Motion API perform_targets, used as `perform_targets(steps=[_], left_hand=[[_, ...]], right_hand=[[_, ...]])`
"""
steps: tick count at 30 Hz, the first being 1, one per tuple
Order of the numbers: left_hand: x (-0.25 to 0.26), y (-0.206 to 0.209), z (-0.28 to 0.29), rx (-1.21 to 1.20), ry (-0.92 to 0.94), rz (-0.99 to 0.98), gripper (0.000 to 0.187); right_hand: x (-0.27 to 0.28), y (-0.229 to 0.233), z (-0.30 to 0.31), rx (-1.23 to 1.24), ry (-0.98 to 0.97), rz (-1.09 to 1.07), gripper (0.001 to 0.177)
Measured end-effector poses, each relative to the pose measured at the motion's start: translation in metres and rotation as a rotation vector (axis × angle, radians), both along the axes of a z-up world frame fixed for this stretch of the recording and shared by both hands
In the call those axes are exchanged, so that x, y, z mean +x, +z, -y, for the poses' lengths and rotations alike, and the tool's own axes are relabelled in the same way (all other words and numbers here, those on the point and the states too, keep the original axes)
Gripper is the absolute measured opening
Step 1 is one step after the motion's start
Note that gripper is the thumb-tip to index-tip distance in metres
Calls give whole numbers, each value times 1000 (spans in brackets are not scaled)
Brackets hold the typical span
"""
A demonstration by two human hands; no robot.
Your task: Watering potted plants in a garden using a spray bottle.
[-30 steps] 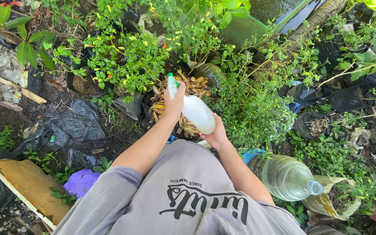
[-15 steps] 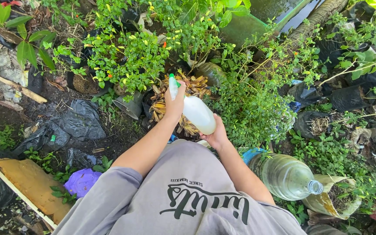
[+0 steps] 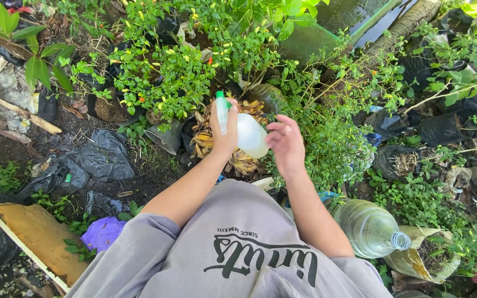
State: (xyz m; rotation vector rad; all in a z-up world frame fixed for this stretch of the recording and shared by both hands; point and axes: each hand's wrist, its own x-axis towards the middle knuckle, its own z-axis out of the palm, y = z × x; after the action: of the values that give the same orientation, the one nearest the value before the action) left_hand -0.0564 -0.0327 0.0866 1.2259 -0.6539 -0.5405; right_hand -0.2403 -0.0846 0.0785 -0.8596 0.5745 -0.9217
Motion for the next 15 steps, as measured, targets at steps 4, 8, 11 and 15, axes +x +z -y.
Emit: perform_targets(steps=[4,8,11,15], left_hand=[[-11,16,0,-39,55,249,11],[-15,11,5,-16,69,227,11],[-13,15,3,21,36,110,11],[-9,4,-1,-19,52,266,10]], right_hand=[[30,61,-28,47,452,518,46],[49,43,-34,-12,596,326,46],[53,49,-31,-57,564,280,42],[44,36,-16,-163,292,201,35]])
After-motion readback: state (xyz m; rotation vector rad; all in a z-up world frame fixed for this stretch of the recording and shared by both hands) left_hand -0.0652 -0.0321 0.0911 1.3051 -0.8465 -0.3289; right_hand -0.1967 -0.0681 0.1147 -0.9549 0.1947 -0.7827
